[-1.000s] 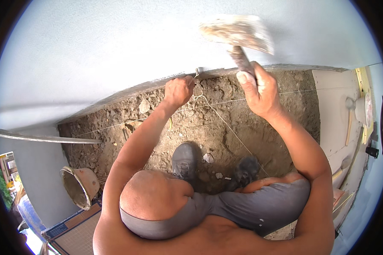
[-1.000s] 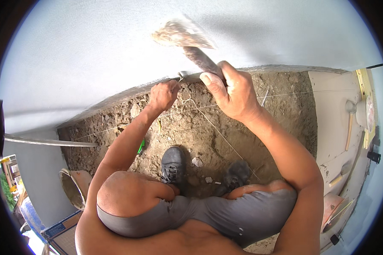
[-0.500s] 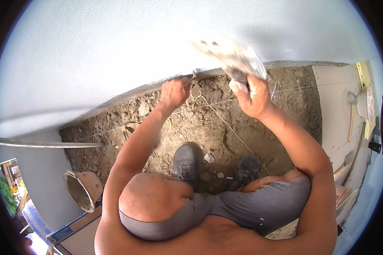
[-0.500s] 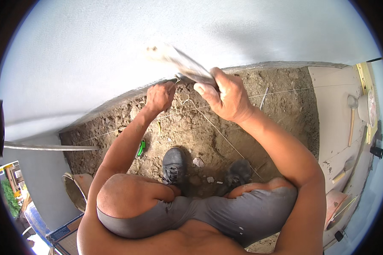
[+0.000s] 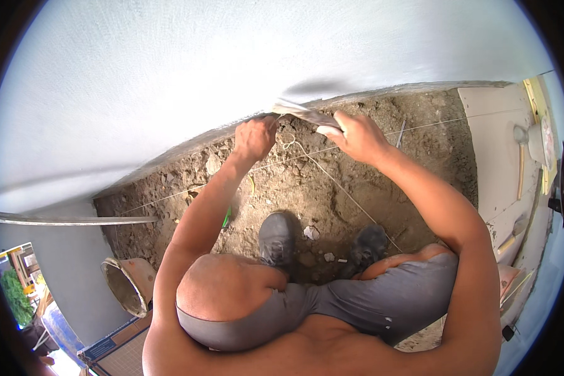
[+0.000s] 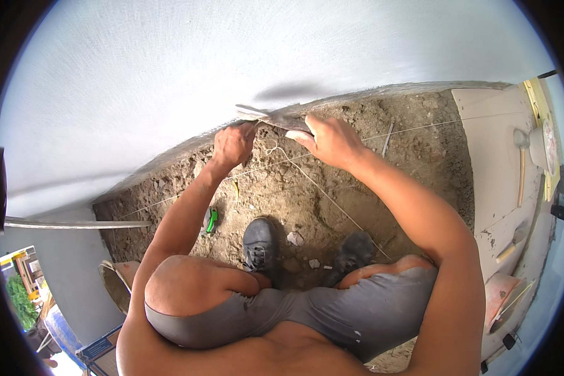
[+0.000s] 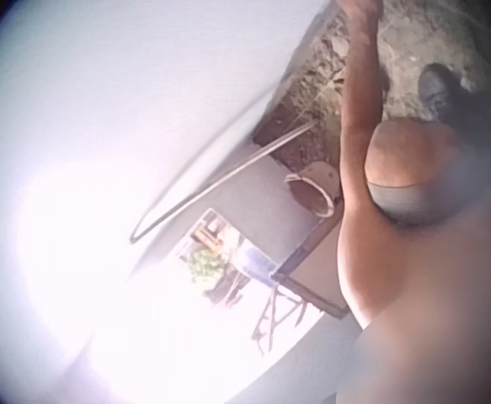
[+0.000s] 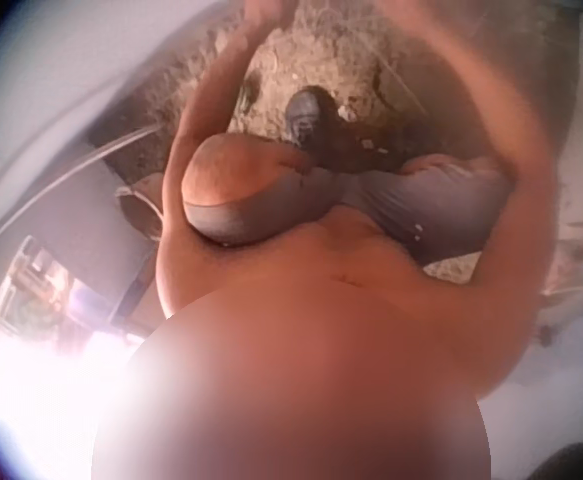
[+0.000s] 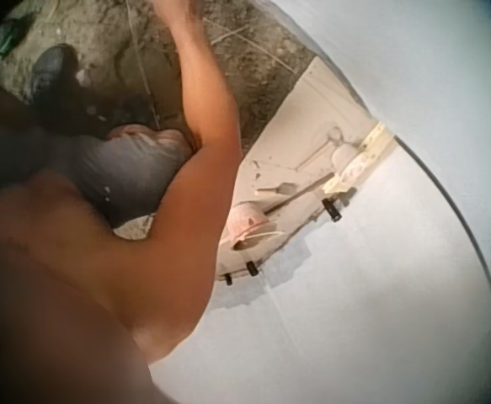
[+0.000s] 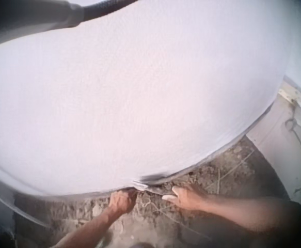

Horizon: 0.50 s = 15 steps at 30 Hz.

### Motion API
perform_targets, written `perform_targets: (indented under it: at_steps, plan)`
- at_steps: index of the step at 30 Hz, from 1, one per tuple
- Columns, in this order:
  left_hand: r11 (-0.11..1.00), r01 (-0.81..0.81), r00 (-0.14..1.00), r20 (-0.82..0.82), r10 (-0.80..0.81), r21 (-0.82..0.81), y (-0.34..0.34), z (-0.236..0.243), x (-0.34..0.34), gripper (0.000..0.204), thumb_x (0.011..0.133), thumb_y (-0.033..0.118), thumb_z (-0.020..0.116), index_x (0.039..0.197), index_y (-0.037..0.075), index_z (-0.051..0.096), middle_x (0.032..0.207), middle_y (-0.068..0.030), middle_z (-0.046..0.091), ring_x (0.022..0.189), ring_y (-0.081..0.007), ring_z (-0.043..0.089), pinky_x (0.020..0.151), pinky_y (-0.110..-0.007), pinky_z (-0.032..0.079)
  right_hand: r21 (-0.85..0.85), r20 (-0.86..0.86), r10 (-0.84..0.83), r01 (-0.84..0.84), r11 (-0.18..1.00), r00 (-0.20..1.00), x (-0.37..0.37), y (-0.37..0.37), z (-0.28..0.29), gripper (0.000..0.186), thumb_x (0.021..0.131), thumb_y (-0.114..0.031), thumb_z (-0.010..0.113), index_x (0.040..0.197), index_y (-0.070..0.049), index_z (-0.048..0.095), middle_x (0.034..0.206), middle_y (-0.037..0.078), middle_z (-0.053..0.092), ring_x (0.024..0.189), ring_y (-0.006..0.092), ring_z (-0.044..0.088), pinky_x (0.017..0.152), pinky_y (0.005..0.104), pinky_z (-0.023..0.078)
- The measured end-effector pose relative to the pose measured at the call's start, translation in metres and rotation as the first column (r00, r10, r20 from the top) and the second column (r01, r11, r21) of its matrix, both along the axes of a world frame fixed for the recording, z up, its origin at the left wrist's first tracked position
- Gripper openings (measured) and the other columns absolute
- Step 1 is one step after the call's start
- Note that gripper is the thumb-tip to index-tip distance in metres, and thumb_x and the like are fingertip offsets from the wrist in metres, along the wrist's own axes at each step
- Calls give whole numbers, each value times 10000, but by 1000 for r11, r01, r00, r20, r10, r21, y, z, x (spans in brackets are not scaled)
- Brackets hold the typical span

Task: The person installs floor tiles by tapping them into place with a rubber mallet, then measures and sets a string line using a tape measure and hammer to guide further installation.

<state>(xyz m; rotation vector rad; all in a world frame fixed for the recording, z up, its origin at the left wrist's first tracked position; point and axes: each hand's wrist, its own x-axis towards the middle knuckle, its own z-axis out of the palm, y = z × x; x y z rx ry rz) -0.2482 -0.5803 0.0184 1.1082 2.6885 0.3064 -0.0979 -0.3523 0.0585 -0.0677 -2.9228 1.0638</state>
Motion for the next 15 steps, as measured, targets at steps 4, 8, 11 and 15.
perform_targets:
  at_steps: [4, 8, 11, 15]
  plan:
    - [997, -42, 999, 28, 44, -69, -5, -4, 1, 238, 980, 267, 502, 873, 108, 644, 586, -102, 634, 454, -209, 575, 494, -379, 501, -51, 363, -21, 42, 998, 932, 1, 8, 19, 386, 966, -388, 570, 897, -9, 595, 581, 54, 564, 433, 147, 502, 370, 321, 379]
    - [991, -50, 997, 53, 57, -122, 1, -2, 0, 261, 991, 292, 484, 894, 119, 654, 587, -94, 635, 452, -205, 576, 484, -365, 499, -224, -312, -23, -50, 973, 950, 7, 3, 28, 387, 978, -377, 550, 906, 0, 595, 621, 87, 596, 485, 190, 554, 440, 358, 445]
    - [989, -36, 998, 45, 43, -145, 5, 1, -1, 267, 991, 323, 480, 989, 142, 676, 617, -106, 651, 516, -238, 620, 553, -377, 534, -251, -309, -12, -70, 965, 951, 1, 0, 23, 376, 986, -369, 536, 932, -1, 591, 640, 99, 607, 513, 202, 574, 477, 367, 477]
    - [976, -32, 994, 100, 54, -214, 4, -1, 0, 335, 1003, 359, 441, 1199, 190, 655, 769, -147, 695, 705, -281, 685, 717, -422, 553, -34, 497, -22, 45, 998, 868, -6, 7, 5, 348, 1000, -337, 509, 974, -1, 597, 647, 74, 609, 457, 143, 510, 378, 289, 406]
